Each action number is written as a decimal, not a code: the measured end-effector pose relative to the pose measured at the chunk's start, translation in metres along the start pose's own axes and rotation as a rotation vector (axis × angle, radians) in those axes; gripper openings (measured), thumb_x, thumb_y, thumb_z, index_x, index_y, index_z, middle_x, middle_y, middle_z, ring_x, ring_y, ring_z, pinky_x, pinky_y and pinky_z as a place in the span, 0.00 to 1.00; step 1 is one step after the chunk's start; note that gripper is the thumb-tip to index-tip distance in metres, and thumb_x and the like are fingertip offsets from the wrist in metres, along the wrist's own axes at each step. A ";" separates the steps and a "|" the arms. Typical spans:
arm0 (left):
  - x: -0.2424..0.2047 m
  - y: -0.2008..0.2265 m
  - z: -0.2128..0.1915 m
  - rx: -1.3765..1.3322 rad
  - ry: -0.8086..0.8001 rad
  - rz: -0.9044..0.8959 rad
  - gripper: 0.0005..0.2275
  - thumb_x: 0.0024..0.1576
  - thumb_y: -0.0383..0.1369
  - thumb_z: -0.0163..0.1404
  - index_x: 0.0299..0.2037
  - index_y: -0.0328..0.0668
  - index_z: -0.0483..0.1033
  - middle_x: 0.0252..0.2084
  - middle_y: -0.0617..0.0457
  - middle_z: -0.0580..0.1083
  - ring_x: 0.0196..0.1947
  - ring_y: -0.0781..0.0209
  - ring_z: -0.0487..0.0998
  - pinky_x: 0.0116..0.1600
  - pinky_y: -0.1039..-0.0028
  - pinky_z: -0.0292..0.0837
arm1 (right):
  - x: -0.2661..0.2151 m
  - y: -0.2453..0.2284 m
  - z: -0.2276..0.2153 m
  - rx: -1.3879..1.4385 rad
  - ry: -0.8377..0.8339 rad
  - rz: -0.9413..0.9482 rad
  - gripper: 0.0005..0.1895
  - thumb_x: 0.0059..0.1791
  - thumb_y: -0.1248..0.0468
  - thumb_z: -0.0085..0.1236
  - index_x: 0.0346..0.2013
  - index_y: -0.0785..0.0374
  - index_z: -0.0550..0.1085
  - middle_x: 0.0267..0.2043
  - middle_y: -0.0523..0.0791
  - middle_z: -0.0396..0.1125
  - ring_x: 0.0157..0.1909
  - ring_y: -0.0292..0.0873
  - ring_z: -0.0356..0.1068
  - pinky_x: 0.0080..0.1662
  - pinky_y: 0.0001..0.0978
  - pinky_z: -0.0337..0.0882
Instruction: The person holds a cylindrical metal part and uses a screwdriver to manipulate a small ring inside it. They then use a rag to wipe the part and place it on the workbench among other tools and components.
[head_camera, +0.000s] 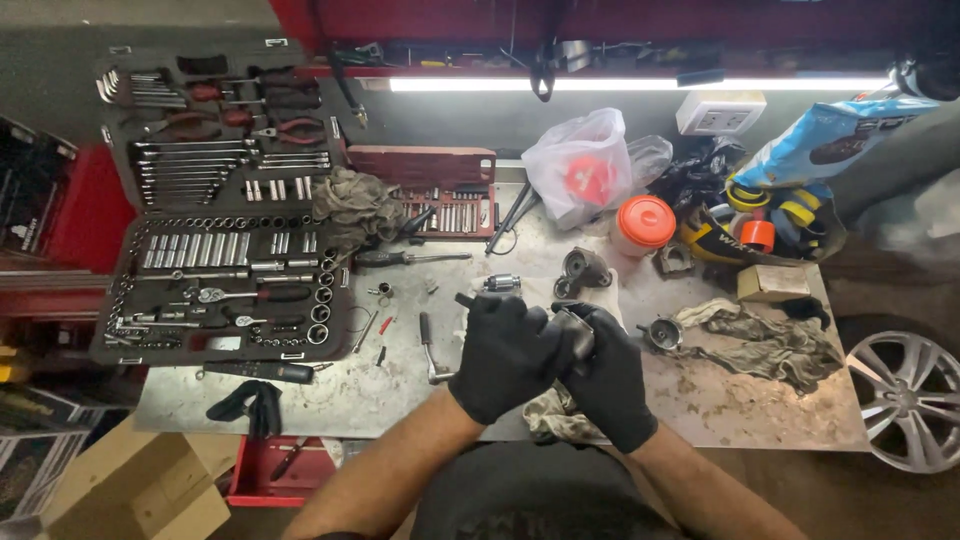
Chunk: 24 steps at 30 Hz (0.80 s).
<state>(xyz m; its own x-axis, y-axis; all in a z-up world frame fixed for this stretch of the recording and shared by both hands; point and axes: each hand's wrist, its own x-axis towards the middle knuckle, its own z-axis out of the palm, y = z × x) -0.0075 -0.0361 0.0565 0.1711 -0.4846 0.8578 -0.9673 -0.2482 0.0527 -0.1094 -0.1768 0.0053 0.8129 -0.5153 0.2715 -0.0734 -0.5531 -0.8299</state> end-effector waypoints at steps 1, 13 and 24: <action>-0.007 -0.014 0.002 -0.001 0.001 0.002 0.10 0.57 0.38 0.51 0.26 0.47 0.76 0.22 0.51 0.68 0.23 0.51 0.71 0.38 0.59 0.64 | 0.000 -0.016 0.005 0.000 0.002 0.000 0.27 0.32 0.66 0.69 0.46 0.60 0.79 0.43 0.51 0.76 0.48 0.55 0.77 0.48 0.41 0.76; -0.028 -0.061 -0.009 -0.028 -0.015 -0.099 0.13 0.60 0.41 0.50 0.23 0.50 0.74 0.24 0.54 0.70 0.28 0.53 0.74 0.41 0.59 0.66 | 0.010 -0.064 0.046 -0.014 0.054 0.113 0.21 0.33 0.69 0.66 0.41 0.59 0.80 0.49 0.46 0.77 0.55 0.51 0.75 0.54 0.44 0.73; -0.032 -0.103 0.008 0.079 -0.027 -0.031 0.09 0.53 0.39 0.55 0.23 0.51 0.75 0.26 0.54 0.71 0.28 0.53 0.74 0.39 0.58 0.67 | 0.021 -0.058 0.070 -0.013 0.073 0.127 0.20 0.35 0.67 0.67 0.42 0.62 0.78 0.47 0.50 0.76 0.54 0.54 0.75 0.54 0.46 0.73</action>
<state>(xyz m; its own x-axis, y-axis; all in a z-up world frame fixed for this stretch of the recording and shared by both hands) 0.0876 -0.0015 0.0192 0.2068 -0.4975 0.8424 -0.9437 -0.3287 0.0375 -0.0471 -0.1098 0.0246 0.7523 -0.6276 0.2003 -0.1802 -0.4885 -0.8537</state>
